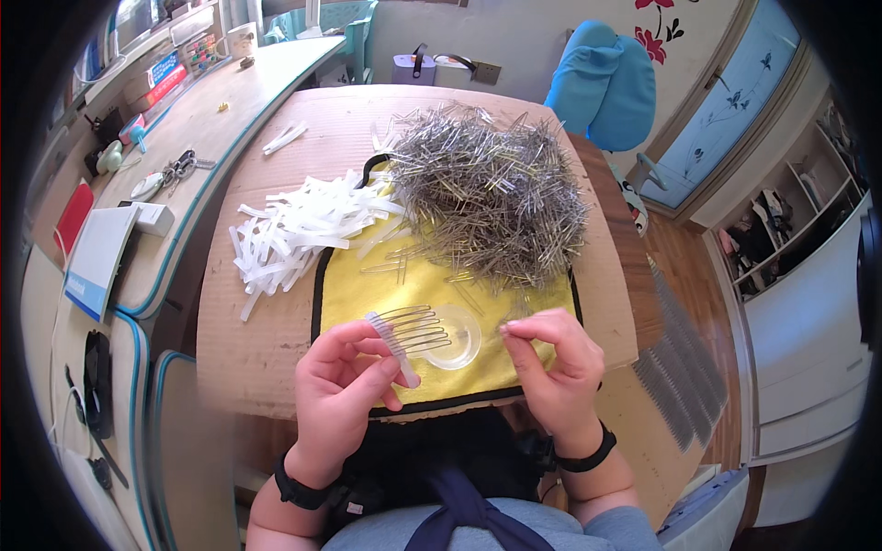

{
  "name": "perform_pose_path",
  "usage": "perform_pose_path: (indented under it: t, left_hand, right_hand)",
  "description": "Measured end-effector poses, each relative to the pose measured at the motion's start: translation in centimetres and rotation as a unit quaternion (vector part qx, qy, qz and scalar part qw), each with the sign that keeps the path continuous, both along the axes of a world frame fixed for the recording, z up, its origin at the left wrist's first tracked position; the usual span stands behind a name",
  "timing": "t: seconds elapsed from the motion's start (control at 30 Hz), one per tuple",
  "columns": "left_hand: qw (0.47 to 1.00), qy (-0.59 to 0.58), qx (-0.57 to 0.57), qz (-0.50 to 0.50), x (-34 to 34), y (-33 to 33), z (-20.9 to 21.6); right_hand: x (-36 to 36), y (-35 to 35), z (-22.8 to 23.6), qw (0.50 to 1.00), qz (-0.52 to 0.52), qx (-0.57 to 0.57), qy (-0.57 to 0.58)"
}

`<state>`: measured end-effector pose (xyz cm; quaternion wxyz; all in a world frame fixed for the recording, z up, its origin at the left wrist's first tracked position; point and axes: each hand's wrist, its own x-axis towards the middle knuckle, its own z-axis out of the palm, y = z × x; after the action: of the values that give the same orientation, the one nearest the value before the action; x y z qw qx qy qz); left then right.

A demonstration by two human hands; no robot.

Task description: Assembling metal pins into plastic strips and arranging them on a board.

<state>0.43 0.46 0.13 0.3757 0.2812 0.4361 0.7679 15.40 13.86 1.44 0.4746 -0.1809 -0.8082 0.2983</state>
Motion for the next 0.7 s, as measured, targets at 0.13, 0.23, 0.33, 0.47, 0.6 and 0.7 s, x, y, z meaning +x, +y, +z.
perform_pose_path:
  t: [0.13,0.23,0.33,0.47,0.6,0.7]
  left_hand:
    - [1.000,-0.006,0.003,0.001,0.0,0.0,0.1]
    - [1.000,-0.007,-0.005,-0.001,-0.1,-0.1,0.1]
    - [1.000,0.001,0.002,-0.009,-0.2,0.0,-0.1]
    - [1.000,-0.002,0.006,-0.007,-0.1,0.0,0.1]
    - [1.000,-0.006,0.002,-0.008,0.0,0.1,0.3]
    - [1.000,0.006,-0.001,-0.014,-0.2,-0.1,-0.1]
  right_hand:
    - [-1.6,0.1,-0.4,0.995,0.015,0.094,-0.009]
    - [-1.8,0.4,-0.8,0.988,0.019,0.148,-0.031]
    - [-1.8,0.3,-0.5,0.986,0.019,0.156,-0.049]
    - [-1.6,0.2,-0.7,0.990,0.003,0.135,-0.031]
    - [-1.2,0.3,-0.4,0.989,-0.010,0.141,-0.034]
    - [-1.3,0.3,-0.3,0.989,-0.007,0.140,-0.045]
